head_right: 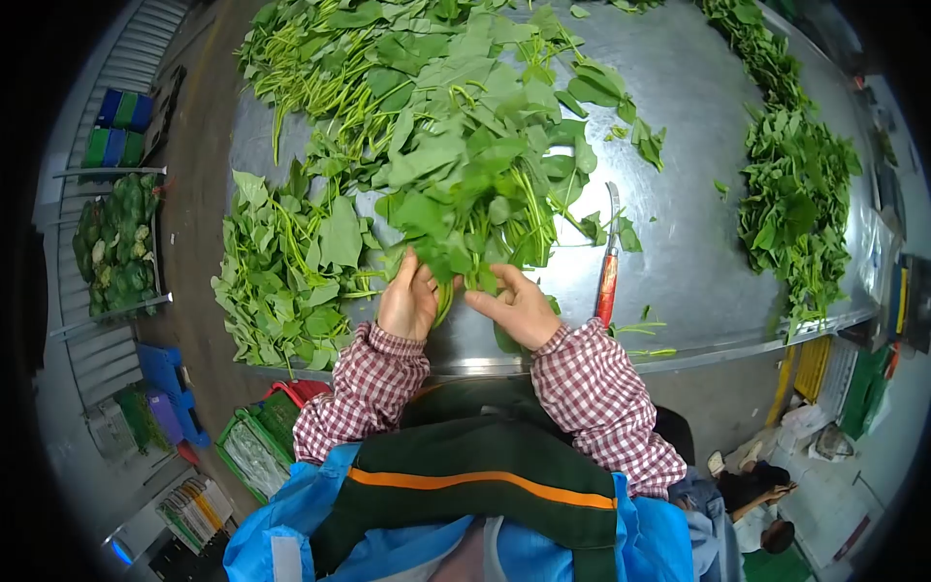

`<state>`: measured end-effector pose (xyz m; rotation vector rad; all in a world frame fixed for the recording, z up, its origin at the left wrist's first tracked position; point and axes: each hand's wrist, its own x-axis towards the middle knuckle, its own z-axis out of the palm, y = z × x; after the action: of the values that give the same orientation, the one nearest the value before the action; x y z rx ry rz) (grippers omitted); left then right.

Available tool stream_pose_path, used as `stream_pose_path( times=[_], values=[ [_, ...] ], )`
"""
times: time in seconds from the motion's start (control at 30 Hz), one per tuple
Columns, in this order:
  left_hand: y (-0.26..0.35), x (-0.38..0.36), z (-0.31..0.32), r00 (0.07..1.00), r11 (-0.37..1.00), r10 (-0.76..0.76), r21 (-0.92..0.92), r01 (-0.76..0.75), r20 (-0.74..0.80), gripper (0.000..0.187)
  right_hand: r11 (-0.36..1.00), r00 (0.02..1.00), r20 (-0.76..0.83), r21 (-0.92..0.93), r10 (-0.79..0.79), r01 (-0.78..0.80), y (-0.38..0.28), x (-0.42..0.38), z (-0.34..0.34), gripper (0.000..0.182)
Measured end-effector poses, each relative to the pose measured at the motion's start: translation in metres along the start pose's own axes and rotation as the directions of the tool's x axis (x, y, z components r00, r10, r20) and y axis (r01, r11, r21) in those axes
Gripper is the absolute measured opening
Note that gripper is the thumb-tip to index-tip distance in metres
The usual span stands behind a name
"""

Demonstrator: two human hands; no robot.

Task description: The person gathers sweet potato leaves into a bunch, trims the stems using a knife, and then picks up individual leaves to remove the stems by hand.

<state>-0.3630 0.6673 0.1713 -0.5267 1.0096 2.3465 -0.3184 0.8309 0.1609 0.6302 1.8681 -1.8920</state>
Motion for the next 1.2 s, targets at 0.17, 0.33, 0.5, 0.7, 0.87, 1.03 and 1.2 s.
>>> stream_pose_path(
  times=[0.17,0.33,0.5,0.7,0.87,1.03,1.2],
  values=[
    [0.001,-0.01,0.01,0.994,0.996,-0.055,-0.068,0.061,0.096,0.039,0.899,0.996,-0.055,0.429,-0.076,0.092,0.002,-0.01,-0.004,0.02],
    [0.006,-0.018,-0.025,0.995,0.984,0.103,-0.147,-0.1,0.015,0.036,0.671,0.977,-0.214,0.726,0.014,0.15,0.003,-0.018,-0.018,0.012],
    [0.007,-0.022,-0.072,0.98,0.992,-0.067,-0.116,0.045,-0.19,0.038,0.91,0.946,-0.325,0.397,0.019,0.118,0.015,-0.01,-0.015,0.034],
    [0.004,-0.027,-0.059,0.985,0.993,0.06,-0.091,-0.076,-0.164,0.041,0.972,0.957,-0.175,-0.003,-0.23,0.233,0.012,0.027,0.003,0.035],
    [-0.015,-0.008,-0.079,0.996,0.983,0.044,0.179,-0.029,-0.082,0.032,0.825,0.961,0.139,-0.492,-0.241,0.278,0.022,0.062,0.051,0.041],
    [0.031,-0.045,-0.082,0.954,0.976,0.205,-0.026,-0.216,-0.218,0.043,0.689,0.831,0.159,-0.489,-0.532,0.535,-0.028,0.028,0.037,0.035],
    [0.046,-0.036,-0.142,0.859,0.832,0.399,0.52,-0.193,-0.321,0.042,0.514,0.834,-0.229,-0.855,-0.503,0.075,0.022,0.084,-0.051,0.04]
  ],
)
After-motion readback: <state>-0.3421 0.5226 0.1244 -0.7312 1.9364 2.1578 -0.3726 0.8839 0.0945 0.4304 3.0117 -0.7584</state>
